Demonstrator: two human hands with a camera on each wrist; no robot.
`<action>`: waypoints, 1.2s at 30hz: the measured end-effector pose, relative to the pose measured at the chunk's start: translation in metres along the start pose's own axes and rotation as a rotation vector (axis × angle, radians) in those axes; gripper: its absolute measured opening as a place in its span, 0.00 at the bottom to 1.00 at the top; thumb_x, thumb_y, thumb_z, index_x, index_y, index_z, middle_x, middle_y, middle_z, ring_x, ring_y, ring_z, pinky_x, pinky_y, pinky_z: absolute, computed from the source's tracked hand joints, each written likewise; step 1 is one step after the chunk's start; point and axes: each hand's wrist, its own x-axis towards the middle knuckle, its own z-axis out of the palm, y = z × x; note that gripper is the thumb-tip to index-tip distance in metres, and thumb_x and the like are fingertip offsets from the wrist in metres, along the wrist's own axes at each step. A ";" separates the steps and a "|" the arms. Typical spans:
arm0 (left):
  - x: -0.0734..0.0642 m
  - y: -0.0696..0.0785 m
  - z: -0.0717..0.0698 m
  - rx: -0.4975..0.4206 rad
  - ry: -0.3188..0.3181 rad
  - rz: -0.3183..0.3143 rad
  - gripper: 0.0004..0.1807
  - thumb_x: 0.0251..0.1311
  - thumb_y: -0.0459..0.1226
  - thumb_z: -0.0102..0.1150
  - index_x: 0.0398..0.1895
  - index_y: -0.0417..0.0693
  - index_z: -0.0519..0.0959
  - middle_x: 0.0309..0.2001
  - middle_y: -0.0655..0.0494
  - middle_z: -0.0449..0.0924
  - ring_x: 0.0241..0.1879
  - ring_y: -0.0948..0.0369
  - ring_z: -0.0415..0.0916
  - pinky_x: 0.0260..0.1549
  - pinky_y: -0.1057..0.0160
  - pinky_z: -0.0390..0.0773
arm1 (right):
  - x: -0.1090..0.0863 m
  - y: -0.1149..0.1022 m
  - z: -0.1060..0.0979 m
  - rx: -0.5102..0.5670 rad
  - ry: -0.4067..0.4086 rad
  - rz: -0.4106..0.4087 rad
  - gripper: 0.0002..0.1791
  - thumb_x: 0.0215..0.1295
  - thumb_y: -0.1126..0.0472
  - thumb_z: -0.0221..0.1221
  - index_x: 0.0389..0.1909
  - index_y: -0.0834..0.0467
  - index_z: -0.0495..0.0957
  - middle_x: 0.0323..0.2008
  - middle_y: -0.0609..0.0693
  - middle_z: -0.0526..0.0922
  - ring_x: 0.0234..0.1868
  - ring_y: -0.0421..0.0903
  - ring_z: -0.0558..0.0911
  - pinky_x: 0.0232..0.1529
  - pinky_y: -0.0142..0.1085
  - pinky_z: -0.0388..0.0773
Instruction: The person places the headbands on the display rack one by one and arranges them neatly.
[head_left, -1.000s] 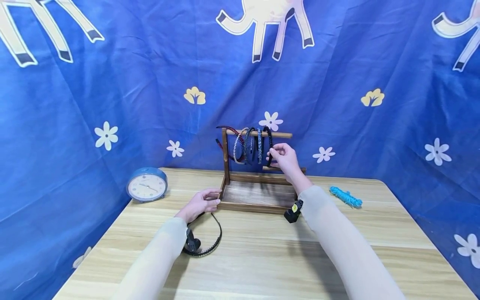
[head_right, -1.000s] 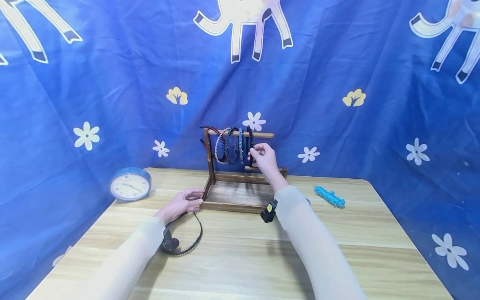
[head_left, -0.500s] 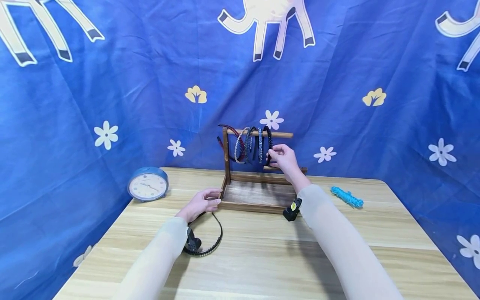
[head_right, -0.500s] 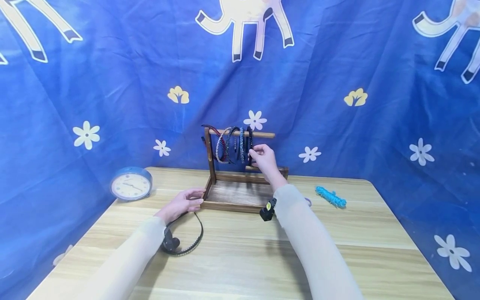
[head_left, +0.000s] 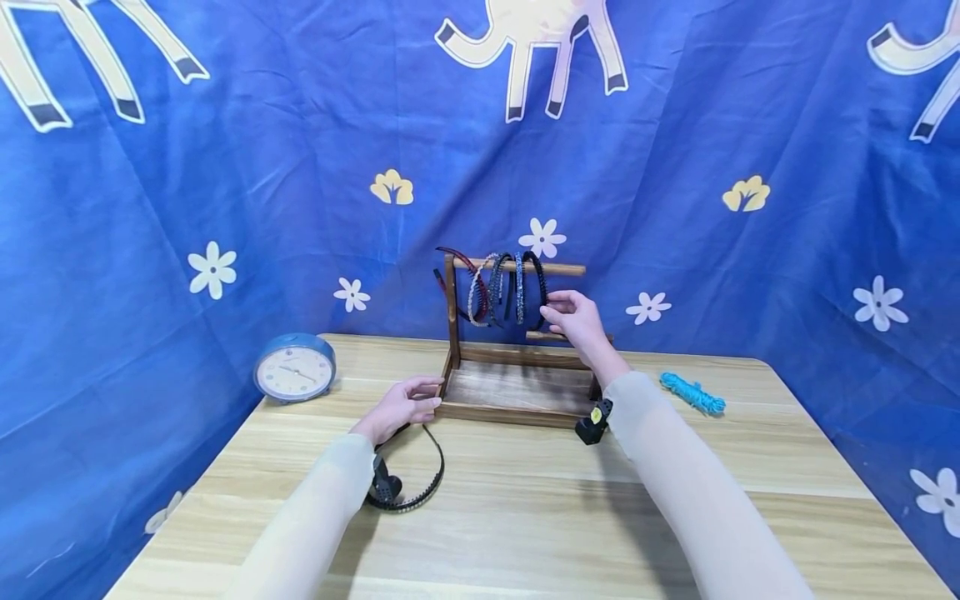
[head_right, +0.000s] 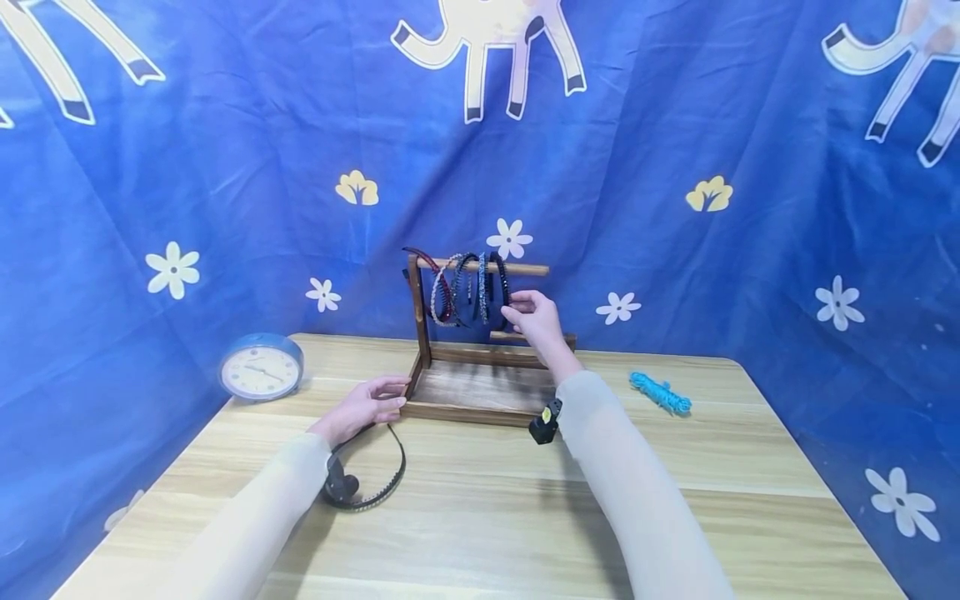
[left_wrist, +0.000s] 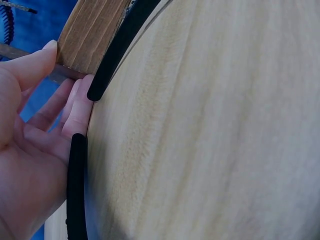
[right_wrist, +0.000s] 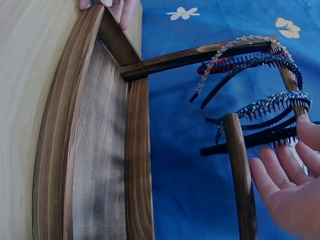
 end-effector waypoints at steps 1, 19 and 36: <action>0.000 -0.001 0.000 0.004 0.000 0.000 0.29 0.61 0.29 0.55 0.66 0.35 0.60 0.61 0.32 0.59 0.54 0.43 0.68 0.50 0.52 0.76 | -0.001 0.000 -0.001 -0.002 0.000 0.000 0.21 0.60 0.64 0.62 0.53 0.63 0.72 0.48 0.61 0.77 0.46 0.52 0.77 0.49 0.48 0.78; 0.004 -0.006 -0.005 0.015 -0.009 0.006 0.29 0.61 0.31 0.56 0.66 0.35 0.60 0.62 0.32 0.58 0.54 0.44 0.68 0.51 0.53 0.76 | -0.027 0.003 -0.030 0.008 0.013 -0.153 0.19 0.61 0.66 0.60 0.52 0.67 0.71 0.41 0.59 0.79 0.37 0.45 0.81 0.47 0.52 0.78; 0.007 -0.007 -0.006 0.003 -0.017 -0.002 0.29 0.61 0.30 0.56 0.65 0.36 0.61 0.62 0.32 0.59 0.54 0.45 0.68 0.51 0.52 0.76 | -0.062 0.016 -0.040 0.028 -0.060 -0.162 0.20 0.61 0.63 0.61 0.52 0.67 0.71 0.42 0.64 0.78 0.37 0.48 0.83 0.39 0.38 0.83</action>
